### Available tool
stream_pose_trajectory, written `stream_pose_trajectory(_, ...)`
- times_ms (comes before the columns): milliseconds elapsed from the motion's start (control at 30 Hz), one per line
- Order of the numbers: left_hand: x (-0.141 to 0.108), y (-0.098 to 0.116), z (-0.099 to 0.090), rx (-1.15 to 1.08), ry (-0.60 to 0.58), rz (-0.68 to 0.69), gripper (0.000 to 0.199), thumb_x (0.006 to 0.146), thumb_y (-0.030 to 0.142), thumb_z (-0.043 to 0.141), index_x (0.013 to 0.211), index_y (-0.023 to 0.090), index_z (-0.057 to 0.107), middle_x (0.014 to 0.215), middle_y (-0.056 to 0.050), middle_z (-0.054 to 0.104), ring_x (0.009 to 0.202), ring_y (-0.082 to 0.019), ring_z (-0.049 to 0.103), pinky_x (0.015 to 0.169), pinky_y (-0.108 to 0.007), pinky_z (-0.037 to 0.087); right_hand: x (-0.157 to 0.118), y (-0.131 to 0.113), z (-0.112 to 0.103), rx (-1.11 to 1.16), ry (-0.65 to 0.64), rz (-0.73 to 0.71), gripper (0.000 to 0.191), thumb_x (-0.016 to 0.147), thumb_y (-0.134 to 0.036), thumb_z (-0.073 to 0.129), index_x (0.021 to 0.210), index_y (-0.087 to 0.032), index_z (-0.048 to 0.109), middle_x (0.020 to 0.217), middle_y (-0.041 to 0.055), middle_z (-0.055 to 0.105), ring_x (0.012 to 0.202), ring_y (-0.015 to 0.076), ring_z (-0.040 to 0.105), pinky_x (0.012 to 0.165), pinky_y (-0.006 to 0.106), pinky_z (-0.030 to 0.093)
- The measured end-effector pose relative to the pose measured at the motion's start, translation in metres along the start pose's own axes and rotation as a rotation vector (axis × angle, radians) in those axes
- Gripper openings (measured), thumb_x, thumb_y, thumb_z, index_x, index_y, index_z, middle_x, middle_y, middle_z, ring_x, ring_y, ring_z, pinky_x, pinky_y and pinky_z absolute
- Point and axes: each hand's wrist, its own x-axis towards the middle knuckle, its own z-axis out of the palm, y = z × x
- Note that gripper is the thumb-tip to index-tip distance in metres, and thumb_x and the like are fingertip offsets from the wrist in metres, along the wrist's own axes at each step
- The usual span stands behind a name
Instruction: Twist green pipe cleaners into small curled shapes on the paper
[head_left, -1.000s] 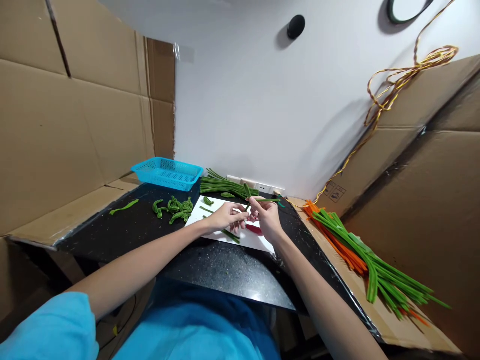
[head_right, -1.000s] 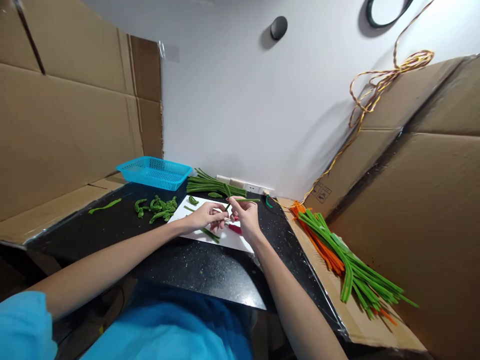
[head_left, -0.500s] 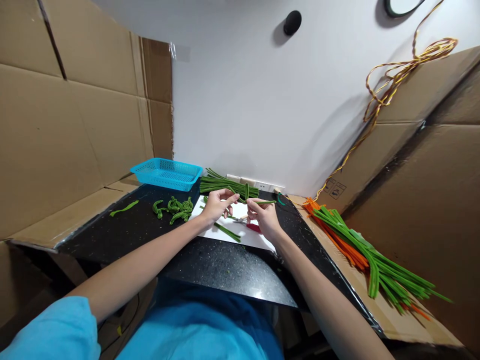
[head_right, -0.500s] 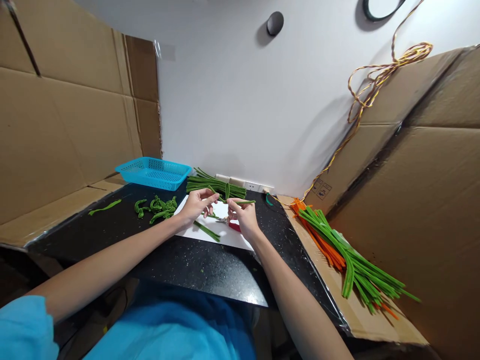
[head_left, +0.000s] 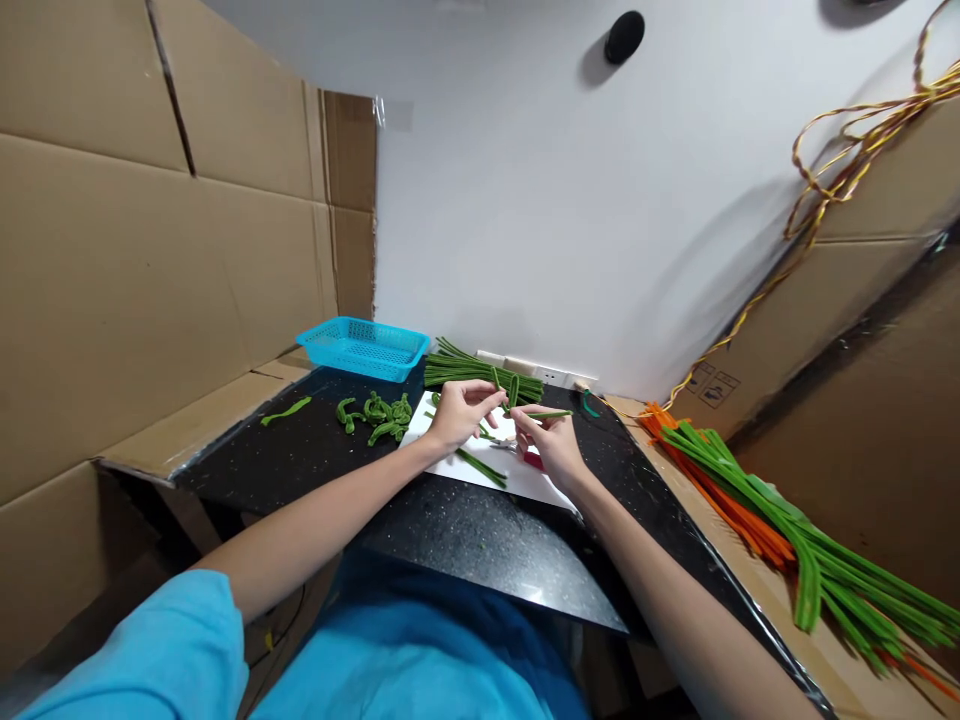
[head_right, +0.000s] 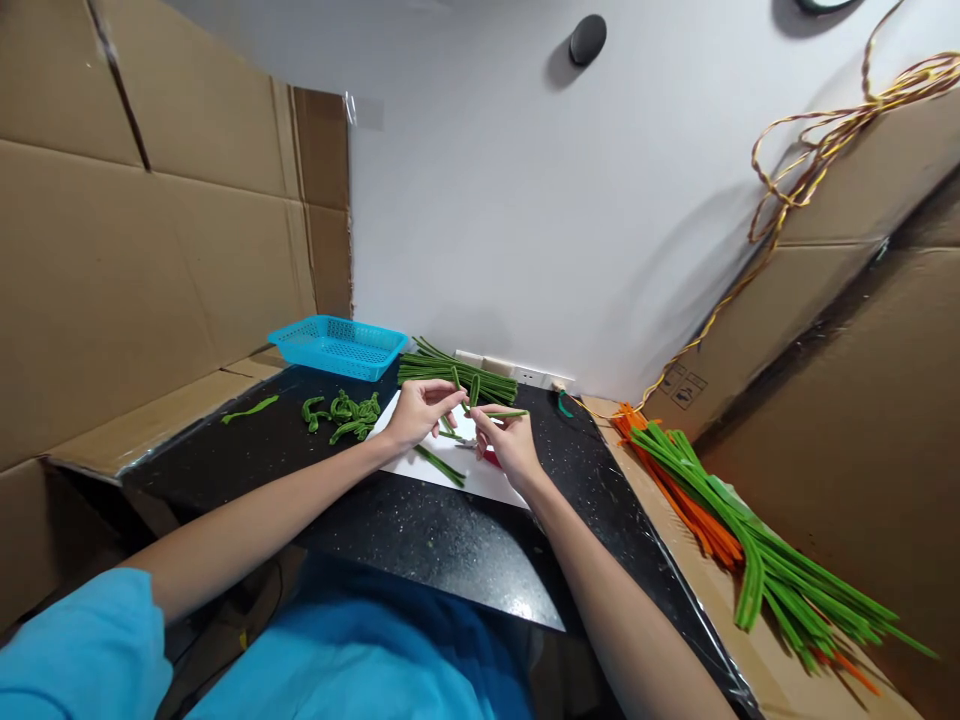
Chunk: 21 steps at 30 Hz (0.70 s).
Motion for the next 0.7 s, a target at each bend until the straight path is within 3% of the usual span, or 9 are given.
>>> stream_pose_trajectory(133,0.002,-0.004,-0.001,0.040,0.046,0.076,0.041,0.080,0.048,0.081,0.094,0.009,0.075,0.086,-0.011,0.076,0.051,-0.012,0.066,0.032,-0.016,0.037,-0.002,0.000,0.005,-0.022,-0.056,-0.001,0.041,0.079,-0.057,0.080,0.080,-0.016,0.076,0.050,-0.0033,0.052,0.039,0.0113,0.046,0.039,0.026,0.042)
stream_pose_trajectory(333,0.005,-0.011,-0.001,0.004,0.060,0.010,0.048,0.076,0.048,0.086,0.100,0.007,0.076,0.083,-0.013,0.077,0.052,-0.015,0.068,0.032,-0.018,0.037,-0.003,0.002,0.005,-0.073,-0.140,-0.022,0.043,0.080,-0.059,0.079,0.079,-0.016,0.076,0.050,-0.0031,0.052,0.040,0.0111,0.046,0.039,0.026,0.044)
stream_pose_trajectory(533,0.004,-0.012,-0.002,0.041,0.028,0.048,0.047,0.076,0.047,0.086,0.099,0.007,0.079,0.070,-0.010,0.074,0.050,-0.014,0.064,0.036,-0.021,0.040,-0.004,-0.001,0.005,-0.030,-0.169,-0.008,0.041,0.080,-0.056,0.080,0.077,-0.016,0.075,0.050,-0.0041,0.050,0.040,0.0097,0.042,0.040,0.026,0.045)
stream_pose_trajectory(700,0.000,-0.010,-0.002,0.087,0.022,0.076,0.042,0.075,0.044,0.087,0.097,0.010,0.080,0.089,-0.013,0.079,0.060,-0.016,0.066,0.041,-0.022,0.049,-0.002,0.003,0.006,-0.049,-0.118,0.002,0.044,0.078,-0.059,0.081,0.080,-0.015,0.076,0.048,-0.0045,0.049,0.040,0.0099,0.041,0.038,0.026,0.044)
